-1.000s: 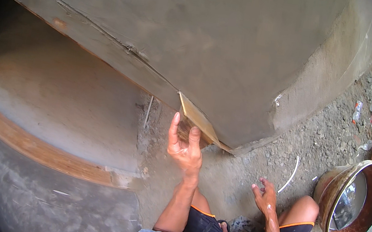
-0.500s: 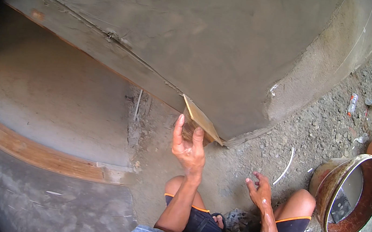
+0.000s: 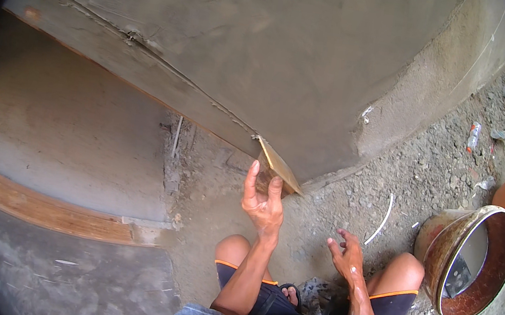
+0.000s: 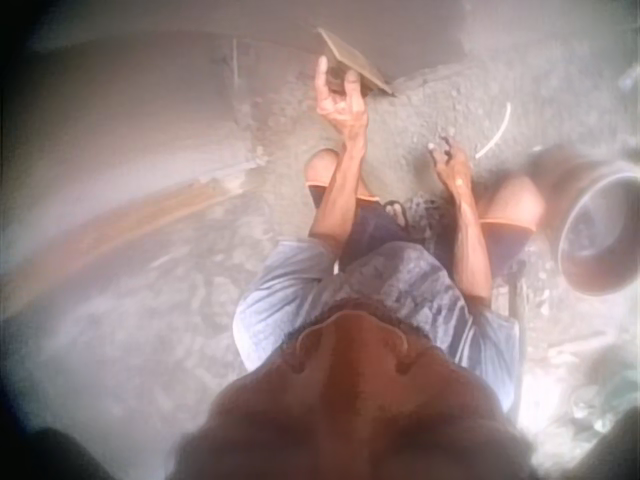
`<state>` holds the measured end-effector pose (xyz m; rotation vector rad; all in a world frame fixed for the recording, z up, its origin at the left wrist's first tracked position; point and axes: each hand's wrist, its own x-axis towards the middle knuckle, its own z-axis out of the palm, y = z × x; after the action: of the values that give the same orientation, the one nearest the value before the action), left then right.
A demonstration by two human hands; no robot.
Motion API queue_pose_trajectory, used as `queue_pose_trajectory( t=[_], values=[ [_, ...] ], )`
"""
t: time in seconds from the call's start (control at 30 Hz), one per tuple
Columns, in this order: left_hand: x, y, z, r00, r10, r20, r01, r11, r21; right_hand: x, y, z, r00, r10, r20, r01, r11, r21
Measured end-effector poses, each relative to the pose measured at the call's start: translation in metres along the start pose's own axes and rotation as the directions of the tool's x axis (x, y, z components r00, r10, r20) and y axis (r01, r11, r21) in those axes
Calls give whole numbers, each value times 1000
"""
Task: The person uses a wooden float to smooth and level the wet plaster on a concrete wall, frequently dipping the tool into a bucket of water to clean and wet it.
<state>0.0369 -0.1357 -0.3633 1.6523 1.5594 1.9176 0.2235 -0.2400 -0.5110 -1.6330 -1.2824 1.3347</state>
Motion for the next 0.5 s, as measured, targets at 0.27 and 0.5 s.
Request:
queue_pose_trajectory(
  t=[0.27,0.5],
  values=[
    [-11,-12,0,998,-46,31,47,997,-53,0,-5,-2,1000,22,13,-22,1000,-12],
    [-19,-20,5,998,-53,34,54,998,-26,-1,-3,-1,1000,-4,-10,4,1000,9]
  ],
)
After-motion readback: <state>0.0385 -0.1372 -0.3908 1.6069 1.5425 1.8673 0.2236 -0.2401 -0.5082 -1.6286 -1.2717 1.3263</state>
